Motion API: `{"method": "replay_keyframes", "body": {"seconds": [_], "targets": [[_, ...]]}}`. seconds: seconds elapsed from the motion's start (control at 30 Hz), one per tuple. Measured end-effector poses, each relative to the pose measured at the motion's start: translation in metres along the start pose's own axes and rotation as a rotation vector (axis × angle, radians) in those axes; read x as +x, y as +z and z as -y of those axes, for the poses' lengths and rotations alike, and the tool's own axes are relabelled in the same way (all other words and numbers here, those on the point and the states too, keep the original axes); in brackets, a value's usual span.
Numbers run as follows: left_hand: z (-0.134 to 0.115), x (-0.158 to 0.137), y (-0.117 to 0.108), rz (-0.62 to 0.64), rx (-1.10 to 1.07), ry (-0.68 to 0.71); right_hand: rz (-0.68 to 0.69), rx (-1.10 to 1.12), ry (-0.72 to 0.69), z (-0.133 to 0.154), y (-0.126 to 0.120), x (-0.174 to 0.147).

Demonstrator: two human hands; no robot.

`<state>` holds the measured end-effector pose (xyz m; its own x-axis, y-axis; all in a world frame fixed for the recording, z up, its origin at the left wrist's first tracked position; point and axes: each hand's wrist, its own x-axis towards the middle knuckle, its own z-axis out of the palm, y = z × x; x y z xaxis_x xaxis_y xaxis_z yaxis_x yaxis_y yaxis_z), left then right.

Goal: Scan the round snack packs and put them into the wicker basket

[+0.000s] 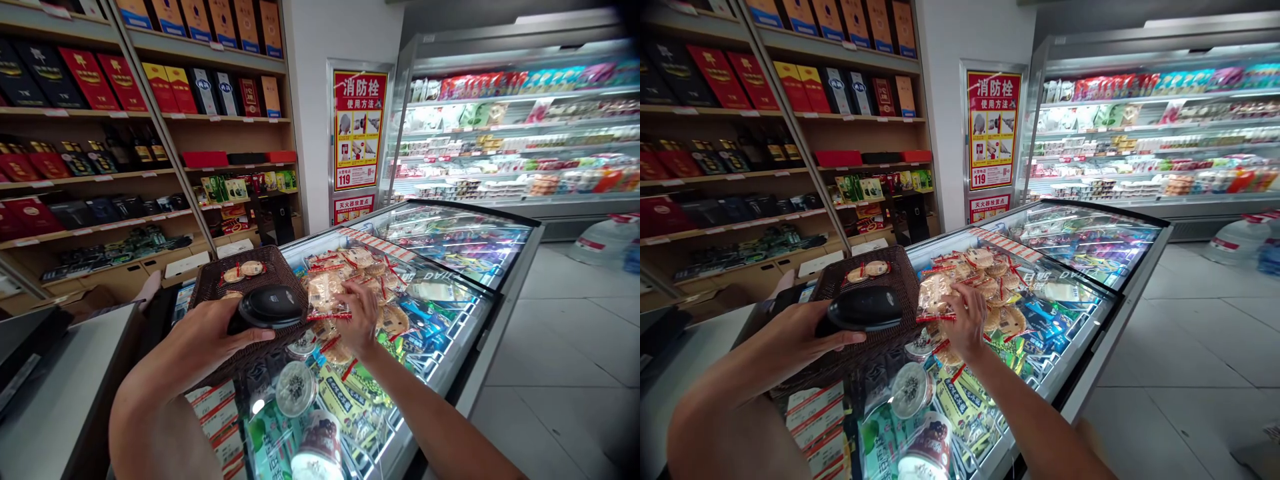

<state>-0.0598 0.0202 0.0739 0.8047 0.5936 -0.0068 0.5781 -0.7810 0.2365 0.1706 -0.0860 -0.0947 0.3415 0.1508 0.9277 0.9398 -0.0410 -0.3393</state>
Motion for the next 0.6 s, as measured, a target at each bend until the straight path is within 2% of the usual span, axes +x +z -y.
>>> {"method": "replay_keyframes", "body": {"seconds": [0.1,0.27,0.37,0.47,0.6], "targets": [[0.001,-0.001,-0.003,0.018,-0.030,-0.018,-0.058,0.066,0.067,-0.016,0.002,0.009],[0.003,-0.001,-0.003,0.005,-0.039,-0.029,-0.116,0.113,0.371,-0.055,0.002,0.021],[0.002,0.000,-0.002,0.000,-0.052,0.004,-0.151,0.204,0.498,-0.074,0.005,0.023],[0.002,0.002,-0.001,0.001,-0.064,0.027,-0.080,0.254,0.478,-0.081,0.009,0.023],[0.004,0.003,-0.001,0.003,-0.030,0.005,0.163,0.157,0.310,-0.078,0.013,0.021]]}}
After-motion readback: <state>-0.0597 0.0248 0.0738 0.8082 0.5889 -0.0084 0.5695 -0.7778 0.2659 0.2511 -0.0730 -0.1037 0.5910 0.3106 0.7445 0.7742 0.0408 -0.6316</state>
